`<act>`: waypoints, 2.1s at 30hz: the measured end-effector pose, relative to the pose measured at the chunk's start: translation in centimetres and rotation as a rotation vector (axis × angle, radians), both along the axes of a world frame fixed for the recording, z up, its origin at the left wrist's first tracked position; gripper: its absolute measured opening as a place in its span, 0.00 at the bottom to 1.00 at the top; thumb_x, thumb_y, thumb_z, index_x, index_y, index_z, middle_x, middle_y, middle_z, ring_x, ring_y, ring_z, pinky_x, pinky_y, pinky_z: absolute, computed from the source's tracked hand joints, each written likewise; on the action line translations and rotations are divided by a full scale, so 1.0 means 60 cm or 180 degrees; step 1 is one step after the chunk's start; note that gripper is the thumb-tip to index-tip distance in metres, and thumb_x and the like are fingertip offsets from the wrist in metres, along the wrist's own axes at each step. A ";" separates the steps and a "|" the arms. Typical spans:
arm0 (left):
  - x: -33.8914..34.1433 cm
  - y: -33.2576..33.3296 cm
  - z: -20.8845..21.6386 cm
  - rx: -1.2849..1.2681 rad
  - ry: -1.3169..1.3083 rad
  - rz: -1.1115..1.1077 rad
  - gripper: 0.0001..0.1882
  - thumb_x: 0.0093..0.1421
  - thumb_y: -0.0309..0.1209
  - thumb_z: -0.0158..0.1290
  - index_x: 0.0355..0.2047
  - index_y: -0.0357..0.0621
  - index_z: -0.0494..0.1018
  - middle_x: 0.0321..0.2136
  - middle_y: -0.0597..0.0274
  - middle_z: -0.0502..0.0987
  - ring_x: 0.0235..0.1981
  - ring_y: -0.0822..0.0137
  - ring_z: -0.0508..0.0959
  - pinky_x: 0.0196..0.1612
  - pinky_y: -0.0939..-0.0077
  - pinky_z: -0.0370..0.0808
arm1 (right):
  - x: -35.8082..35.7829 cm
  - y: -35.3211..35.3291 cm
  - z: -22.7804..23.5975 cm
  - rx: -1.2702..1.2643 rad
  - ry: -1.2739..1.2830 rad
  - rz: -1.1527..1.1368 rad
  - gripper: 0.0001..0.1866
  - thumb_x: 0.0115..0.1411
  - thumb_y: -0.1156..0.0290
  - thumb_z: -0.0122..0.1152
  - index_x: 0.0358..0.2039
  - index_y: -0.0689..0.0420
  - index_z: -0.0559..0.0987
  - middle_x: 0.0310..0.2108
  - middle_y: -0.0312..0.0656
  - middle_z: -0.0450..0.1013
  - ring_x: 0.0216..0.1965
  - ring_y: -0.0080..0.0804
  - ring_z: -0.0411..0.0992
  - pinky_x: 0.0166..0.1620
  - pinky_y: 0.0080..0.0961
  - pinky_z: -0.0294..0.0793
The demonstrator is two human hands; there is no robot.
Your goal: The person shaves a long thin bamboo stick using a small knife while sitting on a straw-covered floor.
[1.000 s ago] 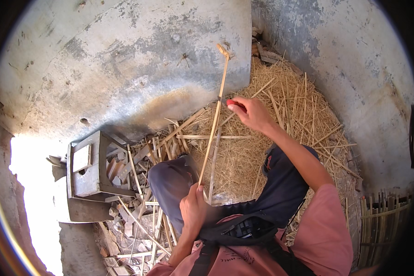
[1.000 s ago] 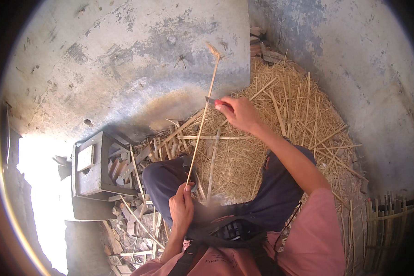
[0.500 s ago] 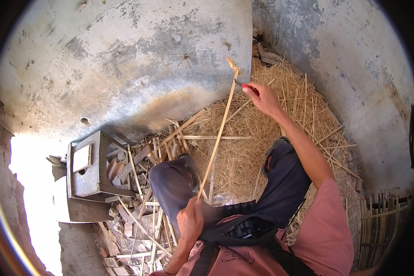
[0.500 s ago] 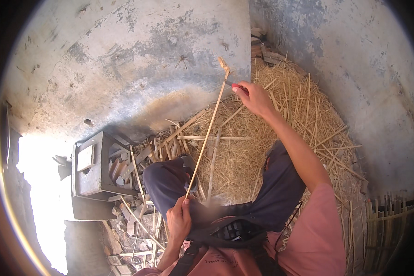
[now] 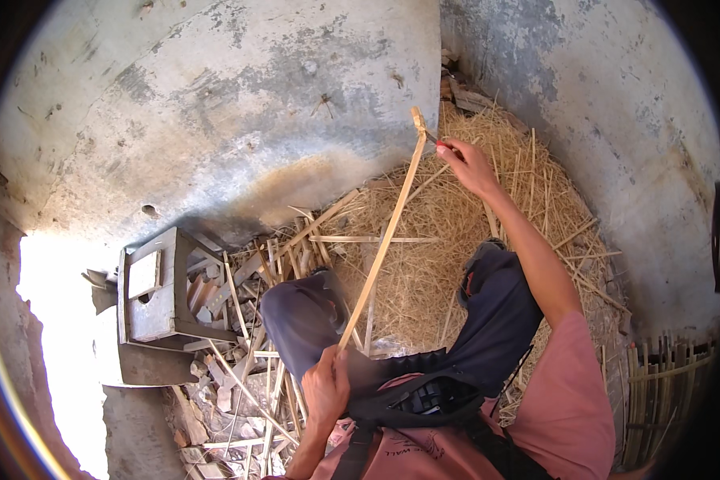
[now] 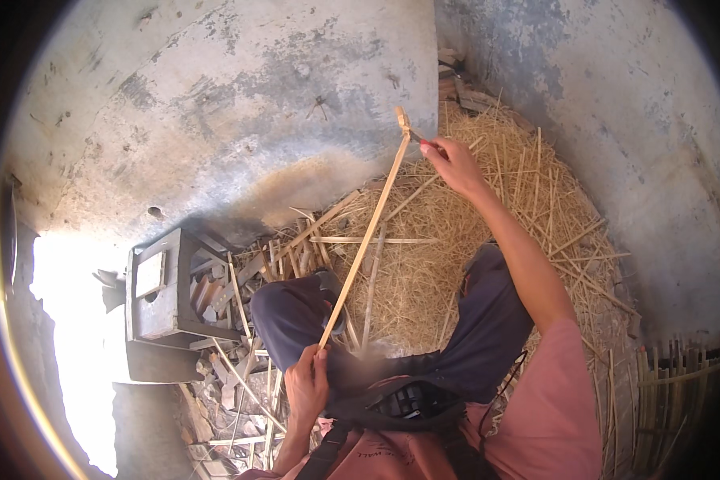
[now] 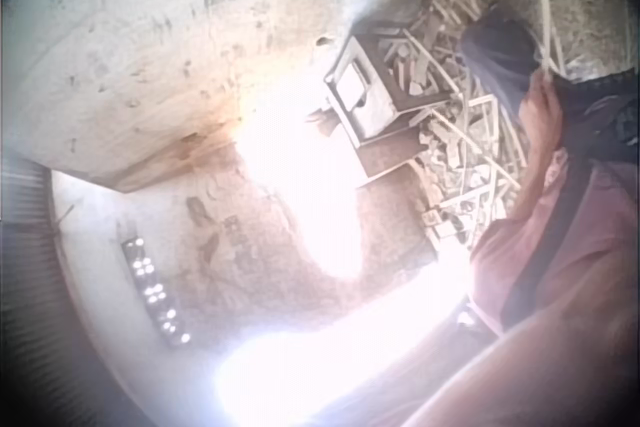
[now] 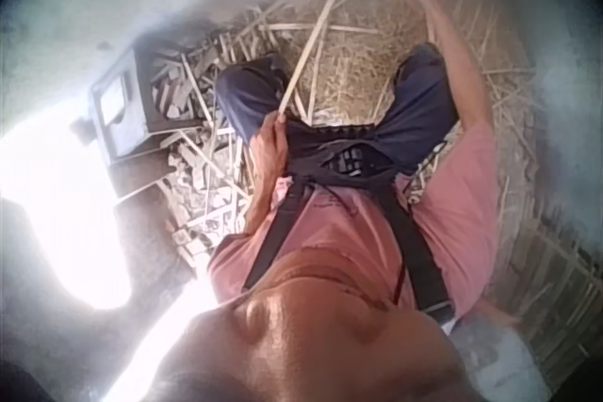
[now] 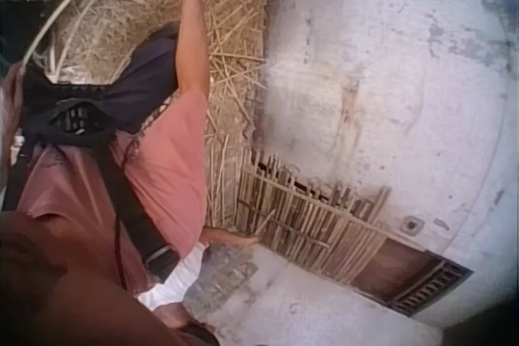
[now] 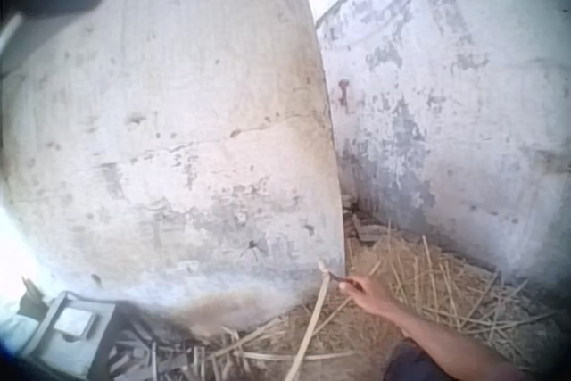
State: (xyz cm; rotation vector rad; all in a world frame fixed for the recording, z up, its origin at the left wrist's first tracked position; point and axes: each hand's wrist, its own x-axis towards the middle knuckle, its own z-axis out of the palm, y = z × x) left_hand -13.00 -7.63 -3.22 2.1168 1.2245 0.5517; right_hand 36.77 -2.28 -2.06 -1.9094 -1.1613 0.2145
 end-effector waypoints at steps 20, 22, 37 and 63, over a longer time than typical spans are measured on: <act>0.046 0.050 0.017 0.0270 -0.0039 -0.0087 0.07 0.69 0.31 0.62 0.44 0.44 0.79 0.20 0.47 0.79 0.22 0.43 0.81 0.28 0.52 0.74 | -0.057 -0.021 0.006 0.0631 -0.1026 0.0718 0.24 0.66 0.54 0.72 0.54 0.59 0.84 0.36 0.46 0.82 0.38 0.43 0.80 0.44 0.39 0.78; 0.046 0.053 0.020 0.0386 -0.0048 -0.0127 0.07 0.68 0.31 0.62 0.43 0.45 0.79 0.20 0.48 0.79 0.22 0.44 0.81 0.28 0.52 0.74 | -0.066 -0.021 0.003 0.0313 -0.0826 0.1027 0.25 0.65 0.54 0.73 0.54 0.59 0.84 0.37 0.45 0.83 0.40 0.44 0.81 0.47 0.39 0.79; 0.037 0.083 0.074 0.0308 -0.0182 0.0032 0.13 0.63 0.32 0.69 0.44 0.43 0.82 0.36 0.51 0.86 0.36 0.51 0.87 0.41 0.60 0.81 | -0.071 -0.023 -0.003 -0.1070 -0.0318 0.1680 0.18 0.65 0.57 0.74 0.48 0.56 0.88 0.33 0.42 0.83 0.32 0.35 0.79 0.40 0.35 0.75; 0.234 0.177 -0.012 -0.0066 -0.1729 -0.0274 0.18 0.76 0.31 0.54 0.62 0.37 0.76 0.51 0.55 0.81 0.51 0.65 0.79 0.54 0.64 0.79 | -0.285 -0.012 -0.072 -0.0196 0.2241 0.1569 0.15 0.72 0.61 0.70 0.51 0.57 0.84 0.38 0.32 0.81 0.35 0.16 0.75 0.37 0.20 0.75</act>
